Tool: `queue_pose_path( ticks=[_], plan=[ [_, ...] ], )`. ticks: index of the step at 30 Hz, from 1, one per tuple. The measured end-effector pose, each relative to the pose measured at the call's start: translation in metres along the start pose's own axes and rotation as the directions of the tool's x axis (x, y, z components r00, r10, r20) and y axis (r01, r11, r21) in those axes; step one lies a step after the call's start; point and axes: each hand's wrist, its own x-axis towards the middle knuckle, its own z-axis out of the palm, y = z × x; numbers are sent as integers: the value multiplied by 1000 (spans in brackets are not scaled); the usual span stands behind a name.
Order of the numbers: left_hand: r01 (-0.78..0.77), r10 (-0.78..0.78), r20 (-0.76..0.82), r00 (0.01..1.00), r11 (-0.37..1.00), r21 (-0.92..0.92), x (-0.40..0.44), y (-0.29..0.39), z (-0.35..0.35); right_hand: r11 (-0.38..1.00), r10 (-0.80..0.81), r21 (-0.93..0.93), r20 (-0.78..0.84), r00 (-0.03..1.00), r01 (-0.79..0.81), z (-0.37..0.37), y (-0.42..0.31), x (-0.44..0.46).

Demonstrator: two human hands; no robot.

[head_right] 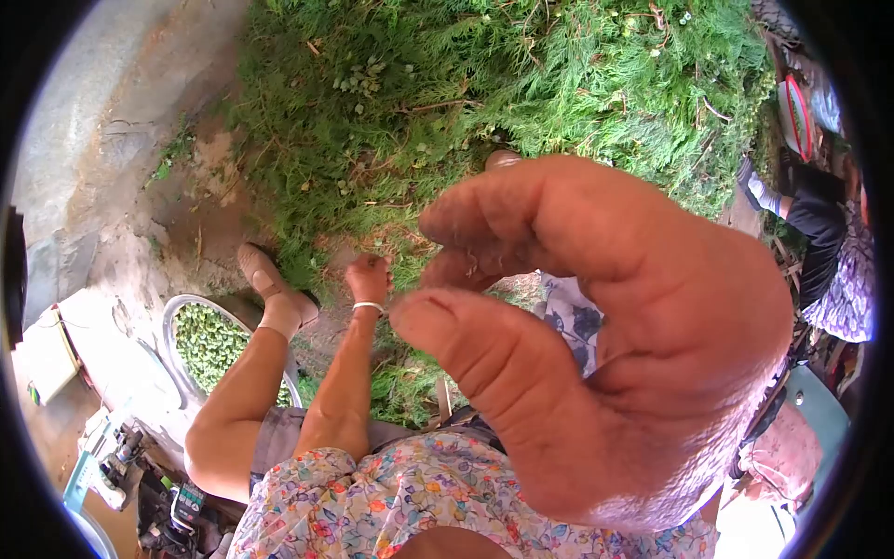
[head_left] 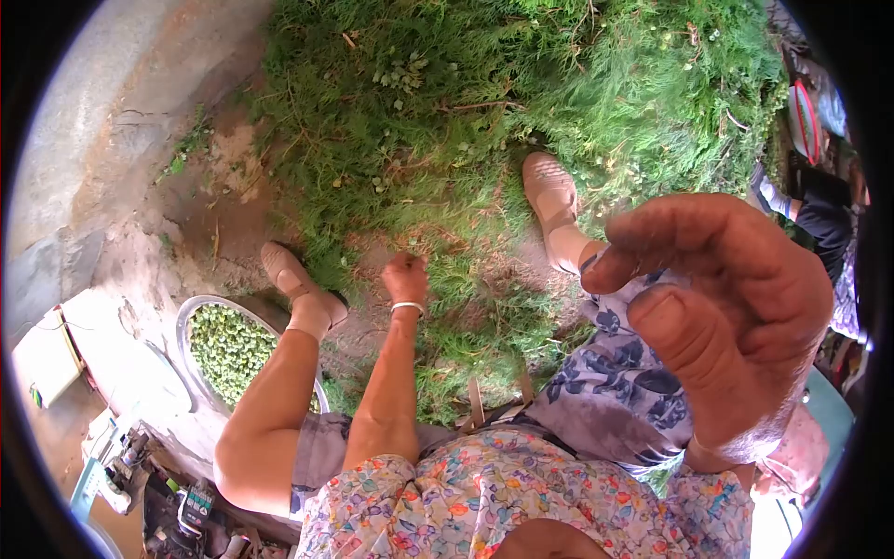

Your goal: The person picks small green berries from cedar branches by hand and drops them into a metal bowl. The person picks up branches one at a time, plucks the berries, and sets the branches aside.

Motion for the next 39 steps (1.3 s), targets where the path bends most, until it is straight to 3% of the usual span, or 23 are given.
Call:
queue_pose_path(
  ticks=[2, 3, 5, 7, 9, 10, 12, 13, 15, 19, 22, 23, 24, 25, 26, 27, 28, 31, 32, 33, 34, 36, 39],
  plan=[
    [-263, 262, 62, 963, 865, 428, 5, -1, 21, 1000, -4, 4, -5, 1000, 4, 2, 0, 1],
    [-265, 262, 65, 963, 867, 422, 1, 4, 28, 1000, -6, -3, -7, 1000, 6, 7, 5, -1],
    [-334, 355, 123, 927, 629, 702, -6, 17, 38, 990, -52, 124, -165, 985, 73, 20, 19, -7],
    [-348, 363, 137, 922, 618, 705, 4, 7, 37, 999, -25, 47, -75, 997, 29, 7, 4, -1],
    [-267, 220, 152, 964, 764, 587, 12, 1, 29, 1000, 10, -23, 17, 1000, -10, 2, -3, 2],
    [-265, 219, 149, 964, 761, 592, 13, -3, 25, 1000, -7, -17, 22, 1000, 7, 2, -2, 2],
    [-172, 211, -43, 977, 885, 433, 6, 7, 17, 1000, -20, -9, 29, 999, 20, 3, -3, 1],
    [-168, 207, -44, 977, 885, 434, 4, 13, 16, 1000, -7, -14, 28, 1000, 7, 3, -5, 0],
    [-336, 468, -107, 877, 758, 558, 9, 27, 17, 1000, 3, -25, 26, 1000, -2, 2, -5, 0],
    [-270, 447, -138, 884, 728, 631, 31, 29, 28, 999, -12, -41, 65, 998, 15, -1, -5, 3],
    [-284, 462, -15, 887, 569, 771, 41, 26, 20, 1000, -9, -23, 52, 999, 10, -2, -5, 3],
    [-170, 196, 13, 980, 812, 558, 40, 31, 13, 1000, -9, -16, 49, 999, 10, -3, -5, 3],
    [27, -67, 118, 991, 949, 314, 36, 40, 9, 1000, -10, -15, 46, 999, 10, -5, 1, 3],
    [25, -66, 118, 991, 948, 316, 29, 48, 7, 996, -53, 74, 74, 996, 48, -9, 14, 4],
    [168, -169, 151, 974, 986, 16, 17, 60, 6, 983, -98, 163, 99, 990, 81, -12, 21, 4],
    [308, -255, 212, 943, 910, -278, 9, 66, 7, 983, -95, 166, 98, 991, 78, -10, 21, 3],
    [309, -257, 210, 943, 910, -276, 8, 62, 11, 981, -117, 163, 82, 990, 103, -8, 20, 3],
    [185, -163, 228, 960, 979, -82, 7, 59, 39, 984, -132, 124, 60, 989, 124, -7, 12, 2],
    [-253, 228, 167, 959, 956, 151, 4, 67, 51, 989, -119, 94, 56, 991, 113, -8, 9, 2],
    [-611, 583, 201, 787, 696, 377, 4, 72, 61, 993, -104, 64, 50, 993, 101, -9, 5, 3],
    [-613, 582, 206, 787, 696, 375, 5, 73, 70, 996, -89, 34, 44, 995, 88, -10, 3, 3],
    [-452, 385, 270, 883, 540, 710, 8, 72, 83, 997, -73, 3, 35, 997, 73, -9, 2, 3],
    [-563, 443, 354, 824, 564, 604, 22, 49, 72, 997, -78, -21, 6, 997, 78, -11, 4, 5]
  ],
)
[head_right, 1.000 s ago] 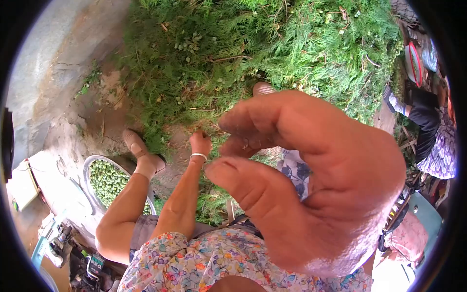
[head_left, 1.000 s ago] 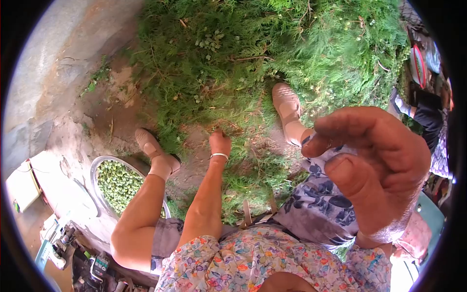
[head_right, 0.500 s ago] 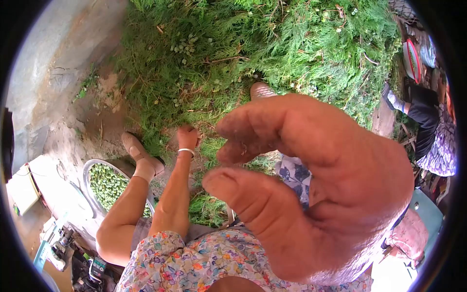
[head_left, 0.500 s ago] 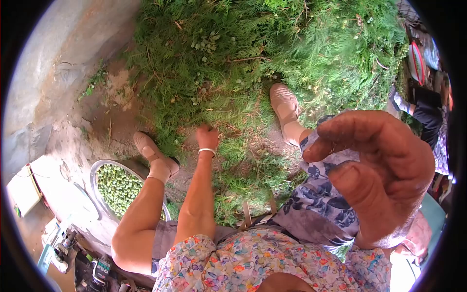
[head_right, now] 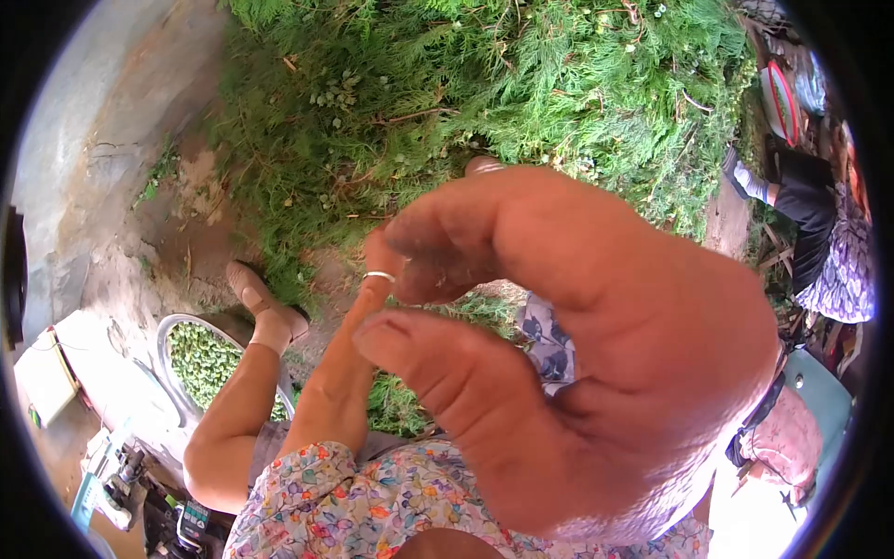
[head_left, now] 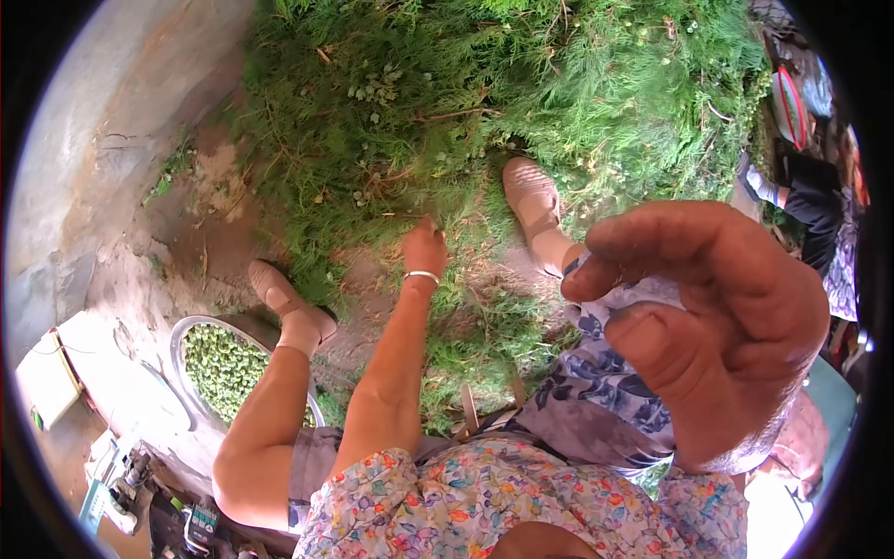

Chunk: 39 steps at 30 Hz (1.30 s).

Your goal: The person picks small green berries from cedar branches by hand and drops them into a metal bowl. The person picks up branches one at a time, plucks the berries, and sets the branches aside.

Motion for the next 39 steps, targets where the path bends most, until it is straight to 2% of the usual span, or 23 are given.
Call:
queue_pose_path(
  ticks=[4, 6, 7, 9, 10, 11, 12, 13, 15, 17, 18, 20, 21, 23, 27, 28, 29, 30, 32, 33, 35, 36, 39],
  plan=[
    [-72, 57, 158, 986, 993, 93, -23, -41, 7, 999, -33, -16, 71, 997, 34, -5, 4, -2],
    [-349, 252, 374, 893, 911, 219, -46, -61, 19, 999, -36, 3, 74, 997, 36, -3, 1, -2],
    [-346, 250, 369, 895, 911, 222, -55, -66, 21, 999, 26, -25, 29, 999, -26, 0, -5, -2],
    [-113, 120, 403, 907, 993, -40, -71, -71, 13, 996, 79, -32, 5, 997, -79, 5, -8, -5],
    [-101, 102, 395, 913, 995, -25, -73, -76, 10, 996, 75, -48, -45, 996, -77, 7, -6, -7],
    [186, -150, 158, 976, 951, -247, -75, -83, 11, 995, 72, -66, -96, 993, -78, 7, -4, -8],
    [367, -439, -23, 898, 778, -510, -75, -91, 11, 996, 70, -56, -83, 994, -74, 6, -4, -7],
    [327, -575, -114, 810, 604, -727, -75, -103, 7, 994, 88, -58, -74, 993, -92, 5, -3, -6],
    [334, -588, -461, 665, 785, -521, -66, -124, -17, 992, 104, -61, -59, 993, -108, 4, -2, -4],
    [481, -621, -529, 579, 784, -393, -57, -113, -60, 992, 50, -112, -39, 998, -54, 5, -1, -4],
    [483, -623, -528, 578, 782, -395, -51, -113, -75, 992, 50, -114, -37, 998, -54, 5, 0, -4],
    [567, -519, -596, 613, 814, -126, -43, -121, -93, 990, 49, -129, -14, 999, -50, 6, 0, -4],
    [566, -520, -594, 614, 814, -127, -41, -127, -95, 990, 50, -130, -15, 999, -51, 7, 0, -4],
    [611, -512, -528, 677, 791, 17, -39, -140, -93, 992, 73, -102, -10, 997, -73, 8, -1, -3],
    [573, -463, -523, 715, 818, 58, -47, -147, -83, 992, 65, -105, -2, 998, -65, 10, -2, 0],
    [617, -711, -352, 609, 703, -353, -48, -145, -79, 995, 33, -99, 0, 999, -33, 11, -1, 0],
    [597, -854, -85, 514, 427, -679, -51, -141, -77, 996, 1, -90, 4, 1000, -1, 11, 0, -1],
    [598, -855, -89, 511, 428, -678, -54, -130, -78, 996, 1, -87, 7, 1000, -1, 11, -1, -1],
    [322, -691, 242, 681, -13, -947, -58, -99, -78, 993, 30, -115, 34, 999, -26, 9, -4, -1],
    [315, -691, 235, 683, -11, -949, -56, -82, -78, 994, 23, -112, 36, 999, -19, 8, -4, -1],
    [280, -643, 369, 671, -241, -929, -50, -55, -78, 991, -9, -132, 79, 997, 20, 6, -2, -1],
    [273, -645, 360, 674, -234, -933, -50, -49, -76, 992, -17, -125, 80, 997, 27, 6, -1, -2],
    [443, -682, 284, 674, 65, -894, -49, -39, -75, 989, -9, -148, 71, 997, 19, 4, -1, -3]
  ],
)
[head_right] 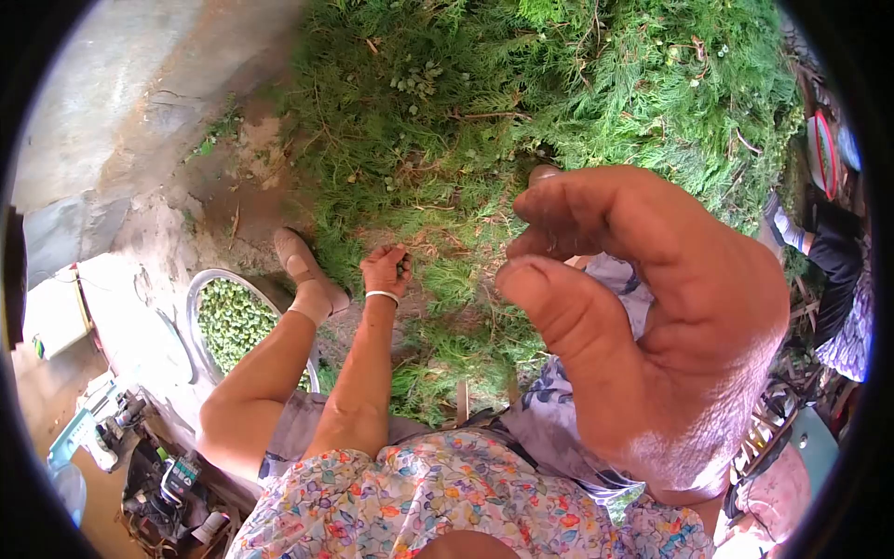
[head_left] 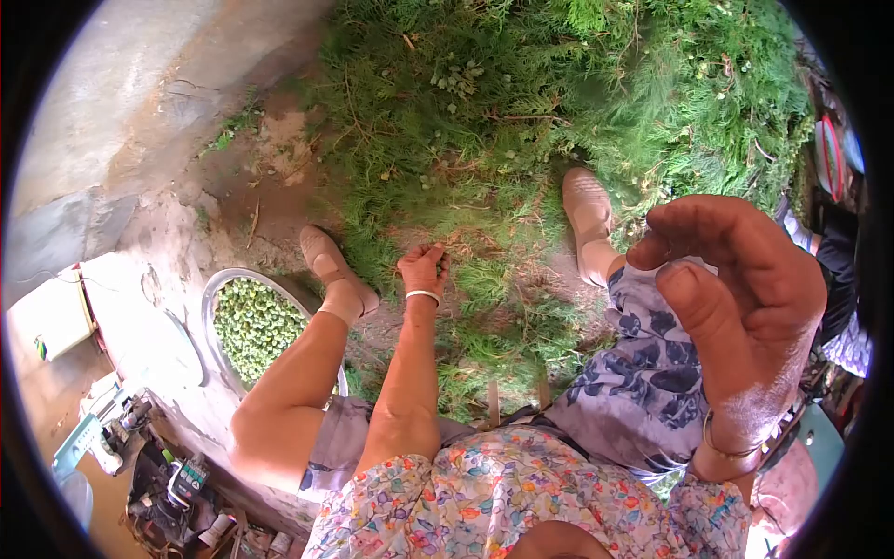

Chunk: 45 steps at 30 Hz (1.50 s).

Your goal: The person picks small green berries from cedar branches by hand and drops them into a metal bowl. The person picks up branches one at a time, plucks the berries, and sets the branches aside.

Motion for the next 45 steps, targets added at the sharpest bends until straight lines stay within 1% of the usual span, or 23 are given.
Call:
queue_pose_path(
  ticks=[7, 9, 10, 11, 13, 15, 17, 18, 20, 21, 22, 23, 24, 27, 28, 30, 32, 36, 38, 41, 42, 44, 45],
  plan=[
    [-86, 106, -114, 988, 982, 169, 25, -2, -24, 999, -33, 20, -8, 999, 33, -1, 1, -2],
    [-67, 254, -558, 790, 940, 333, 40, -2, -26, 1000, -28, 14, -14, 1000, 28, -2, 2, -1],
    [149, 522, -614, 593, 678, 720, 35, -16, -28, 1000, -26, 15, -17, 1000, 27, -2, 3, -1],
    [156, 516, -614, 598, 675, 721, 35, -18, -35, 1000, -24, 17, -19, 1000, 24, -2, 3, -1],
    [327, 355, -529, 771, 493, 806, 43, -12, -53, 999, -29, -18, -12, 1000, 29, -3, 3, -1],
    [293, 418, -492, 764, 454, 841, 64, -30, -75, 998, -39, -51, -4, 999, 39, -3, 3, 0],
    [71, 724, -98, 683, 67, 995, 114, -68, -120, 998, -57, -15, -10, 998, 57, -1, 3, 1],
    [72, 725, -99, 681, 68, 995, 124, -75, -134, 998, -59, -13, -10, 998, 59, 0, 3, 1],
    [-198, 652, 218, 727, -106, 975, 135, -77, -149, 997, -73, 20, -34, 997, 74, 2, 4, 0],
    [-261, 505, 52, 862, 353, 898, 97, -53, -109, 997, -78, 20, -37, 996, 79, 2, 5, 0],
    [-216, 309, -131, 942, 857, 468, 56, -25, -66, 997, -76, 2, -21, 997, 77, 2, 5, 0],
    [-99, 105, -291, 951, 994, 35, 14, 4, -22, 997, -78, -19, -7, 997, 78, 1, 6, 1],
    [-109, 112, -278, 954, 994, 28, 0, 12, -4, 996, -91, -26, -18, 996, 90, 0, 7, 2],
    [-141, 140, -19, 990, 987, -79, -38, 40, 42, 982, -167, -81, 32, 985, 169, 2, 12, 8],
    [-154, 163, 82, 983, 982, -107, -54, 54, 56, 989, -113, -89, 48, 992, 117, 4, 13, 11],
    [-188, 217, 203, 955, 970, -153, -96, 85, 86, 990, -93, -105, 43, 995, 97, 7, 16, 15],
    [-232, 308, 339, 889, 941, -248, -148, 114, 107, 935, -182, -307, 8, 983, 176, 13, 22, 20],
    [-379, 440, 429, 789, 898, -225, -232, 147, 122, 944, -144, -294, 49, 988, 152, 20, 17, 27],
    [-615, 568, 508, 648, 783, -91, -257, 151, 121, 970, -177, -158, 47, 983, 183, 29, 23, 31],
    [-712, 613, 528, 588, 702, -23, -278, 158, 120, 983, -183, 27, 73, 980, 181, 32, 19, 33],
    [-749, 627, 530, 571, 662, 25, -278, 160, 117, 980, -199, 35, 75, 977, 197, 35, 15, 31],
    [-740, 622, 515, 589, 672, 35, -285, 166, 111, 926, -91, 375, 116, 989, 41, 42, 9, 28],
    [-720, 605, 506, 614, 693, 45, -288, 170, 108, 922, -103, 383, 118, 988, 50, 41, 8, 29]
  ],
)
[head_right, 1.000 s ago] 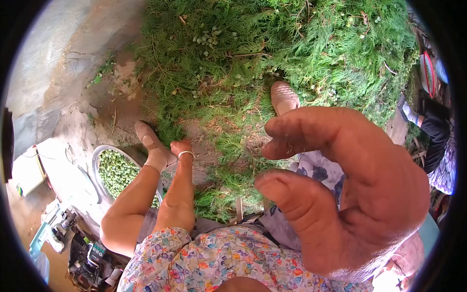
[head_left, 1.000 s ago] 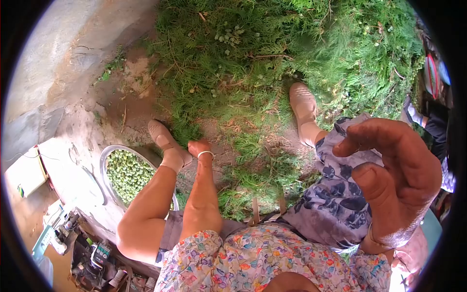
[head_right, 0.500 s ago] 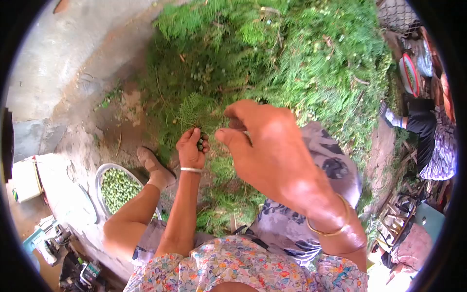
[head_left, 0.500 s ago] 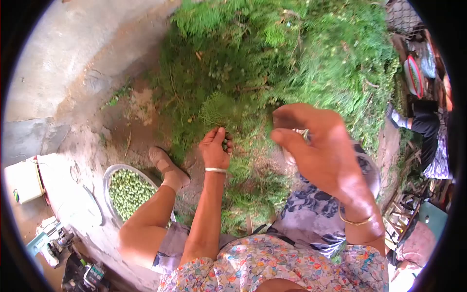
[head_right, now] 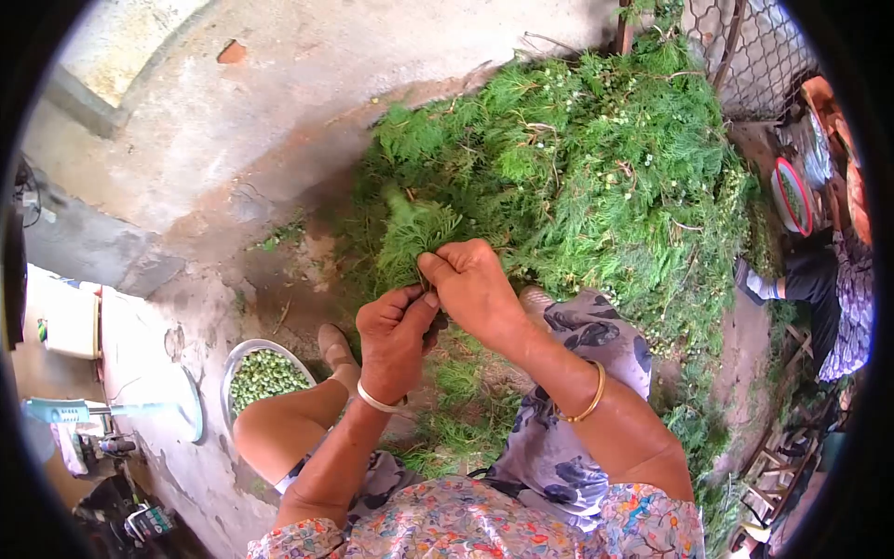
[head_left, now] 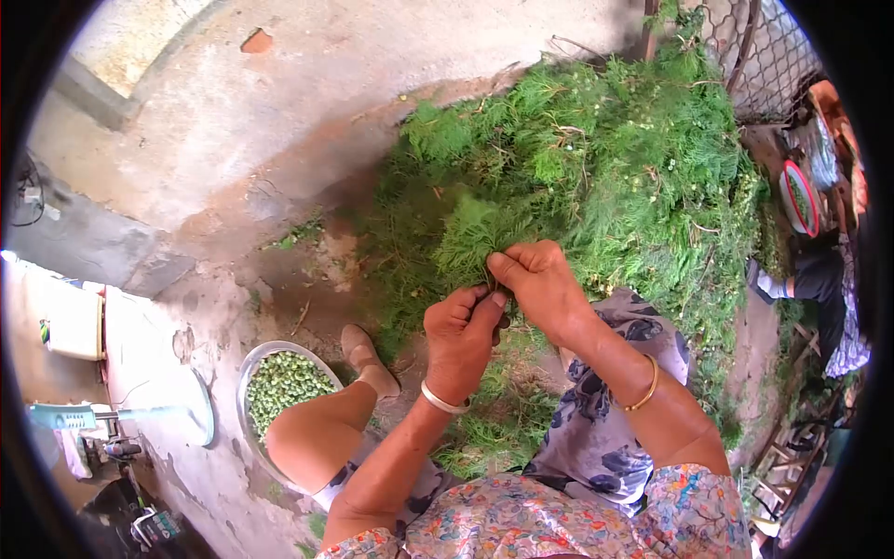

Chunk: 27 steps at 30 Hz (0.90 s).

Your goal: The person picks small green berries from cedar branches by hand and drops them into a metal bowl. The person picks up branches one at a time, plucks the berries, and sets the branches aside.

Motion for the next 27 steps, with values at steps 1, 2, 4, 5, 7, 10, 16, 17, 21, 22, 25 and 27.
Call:
queue_pose_path(
  ticks=[1, 2, 4, 5, 7, 10, 16, 17, 21, 22, 25, 27],
  plan=[
    [-9, 9, -4, 1000, 1000, 8, -2, 5, -3, 999, -19, -33, 56, 998, 21, -3, -1, 2],
    [5, -5, -18, 1000, 999, 45, -5, 11, -6, 997, -34, -67, 111, 993, 42, -4, 0, 4],
    [19, -16, -34, 999, 997, 80, -9, 18, -15, 998, -66, -1, 121, 990, 67, 0, 3, 5],
    [-58, 67, -69, 995, 990, 132, -10, 20, -21, 995, -91, 61, 126, 988, 84, 2, 4, 5],
    [-184, 214, -194, 957, 970, 160, -12, 28, -22, 994, -108, 23, 148, 983, 106, 4, 1, 2],
    [-254, 325, -115, 939, 877, 409, -4, 33, -35, 987, -123, -75, 192, 974, 139, 8, 2, -1],
    [-321, 374, -45, 926, 845, 428, 14, 12, -42, 902, -205, -329, 246, 947, 280, 7, 5, 2],
    [-290, 323, -22, 946, 875, 388, 14, 10, -46, 902, -187, -337, 255, 949, 268, 8, 4, 2],
    [-254, 248, 63, 967, 904, 344, 13, 15, -52, 872, -254, -347, 282, 925, 345, 11, 3, 1],
    [-135, 124, 61, 990, 963, 232, 11, 18, -51, 907, -182, -314, 305, 935, 279, 10, 2, 1],
    [121, -110, 112, 988, 989, -90, 11, 22, -56, 972, -62, -195, 340, 938, 135, 7, -6, -1],
    [250, -208, 169, 963, 925, -287, 13, 23, -60, 993, -12, -107, 355, 935, 53, 6, -9, -2]
  ],
)
